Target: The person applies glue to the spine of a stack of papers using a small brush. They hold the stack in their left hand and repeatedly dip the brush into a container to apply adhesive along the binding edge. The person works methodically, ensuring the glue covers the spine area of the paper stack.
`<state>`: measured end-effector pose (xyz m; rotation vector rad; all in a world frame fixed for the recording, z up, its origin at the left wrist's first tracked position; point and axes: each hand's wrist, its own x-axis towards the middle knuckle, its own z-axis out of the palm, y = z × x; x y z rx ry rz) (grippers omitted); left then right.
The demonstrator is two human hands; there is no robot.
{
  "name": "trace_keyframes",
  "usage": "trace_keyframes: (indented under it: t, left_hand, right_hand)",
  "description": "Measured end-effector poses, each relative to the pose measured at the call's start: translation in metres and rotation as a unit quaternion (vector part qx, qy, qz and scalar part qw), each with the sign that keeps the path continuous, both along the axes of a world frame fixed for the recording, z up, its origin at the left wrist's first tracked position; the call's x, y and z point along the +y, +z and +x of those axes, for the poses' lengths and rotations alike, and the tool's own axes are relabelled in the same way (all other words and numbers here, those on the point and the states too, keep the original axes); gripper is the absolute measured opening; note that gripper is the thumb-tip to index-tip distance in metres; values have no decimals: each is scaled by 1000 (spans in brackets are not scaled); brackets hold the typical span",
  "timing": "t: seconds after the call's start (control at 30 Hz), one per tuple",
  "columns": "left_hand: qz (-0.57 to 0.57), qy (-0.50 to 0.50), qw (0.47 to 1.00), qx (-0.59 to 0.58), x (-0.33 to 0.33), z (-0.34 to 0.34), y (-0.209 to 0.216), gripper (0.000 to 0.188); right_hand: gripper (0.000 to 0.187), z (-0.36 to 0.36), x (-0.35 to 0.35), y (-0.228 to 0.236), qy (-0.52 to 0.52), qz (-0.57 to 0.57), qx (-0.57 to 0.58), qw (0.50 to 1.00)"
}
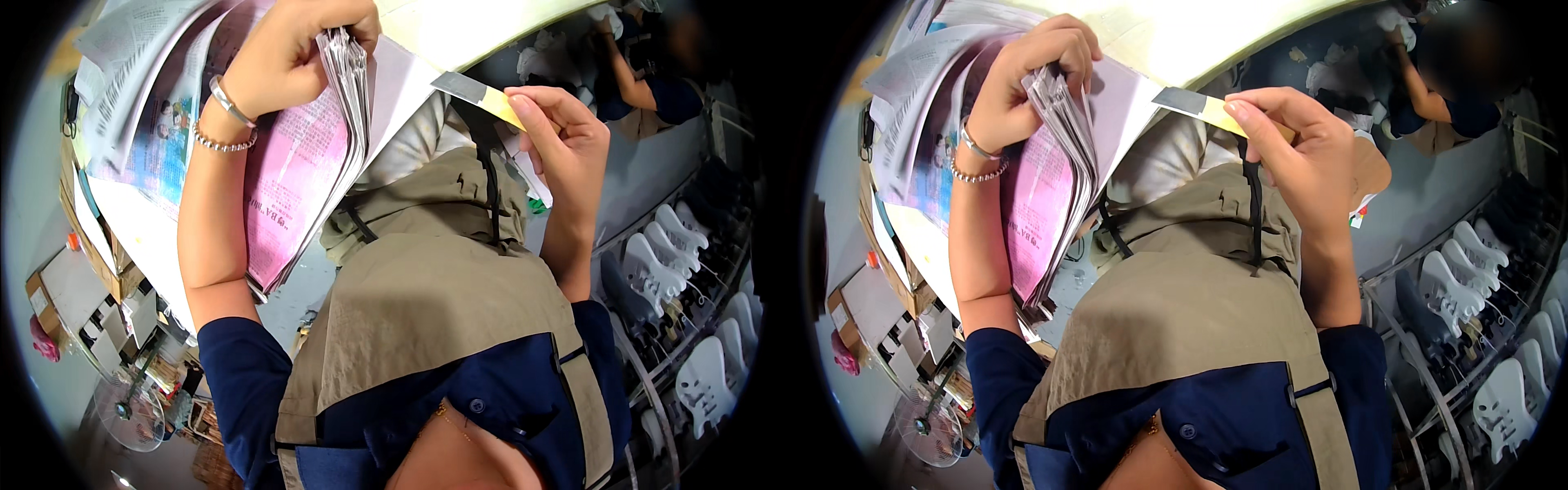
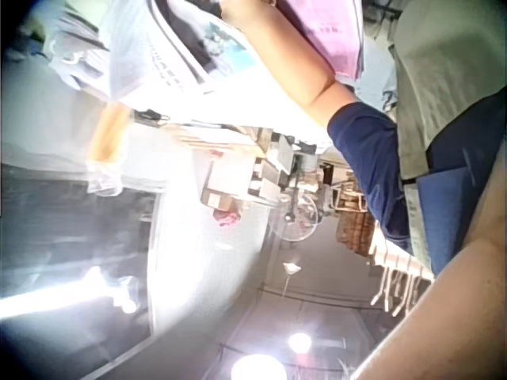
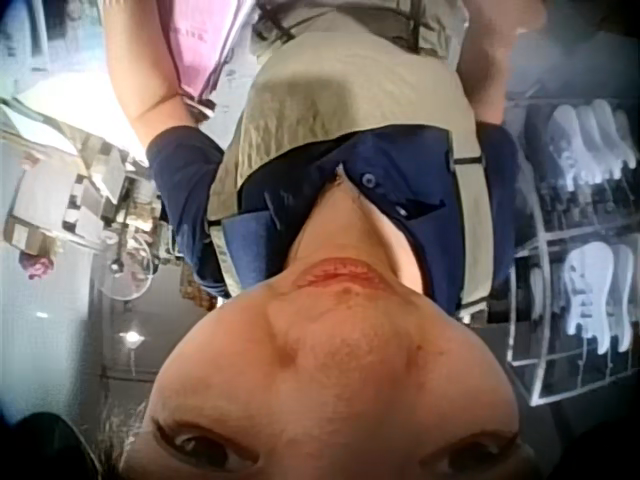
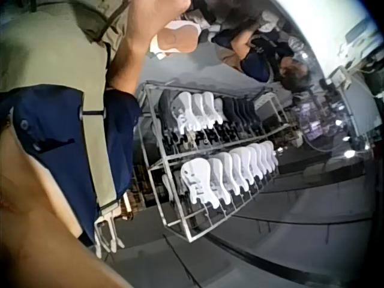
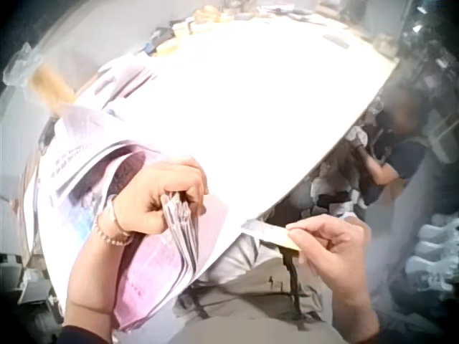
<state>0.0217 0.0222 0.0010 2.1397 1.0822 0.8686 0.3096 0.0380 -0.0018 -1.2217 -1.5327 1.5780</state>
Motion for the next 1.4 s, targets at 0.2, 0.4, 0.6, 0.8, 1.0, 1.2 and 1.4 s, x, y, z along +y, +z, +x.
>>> trace_keyframes:
  t: [0.2,0.4,0.6,0.8,1.0,1.2,1.4]
  left_hand:
    - [-5,-11,996,87,0,2,10,16]
    - [12,24,997,78,-6,15,12,14]
    - [34,22,995,87,-7,14,12,15]
    - [37,16,996,84,-6,14,11,16]
    - [38,19,993,109,-7,16,13,17]
    - [53,18,989,136,-8,16,16,18]
    - [67,20,989,129,-9,10,9,19]
  right_hand:
    - [11,-13,-3,-4,-30,56,-55,996]
    - [9,-16,-6,-5,-30,98,-29,994]
    - [9,-13,-4,-4,-23,124,-52,991]
    - [8,-11,-5,0,-1,139,-49,989]
    - [7,-19,-8,-9,6,146,-8,989]
    - [7,-19,-8,-10,12,165,-9,986]
    - [7,-19,-8,-11,3,160,-9,987]
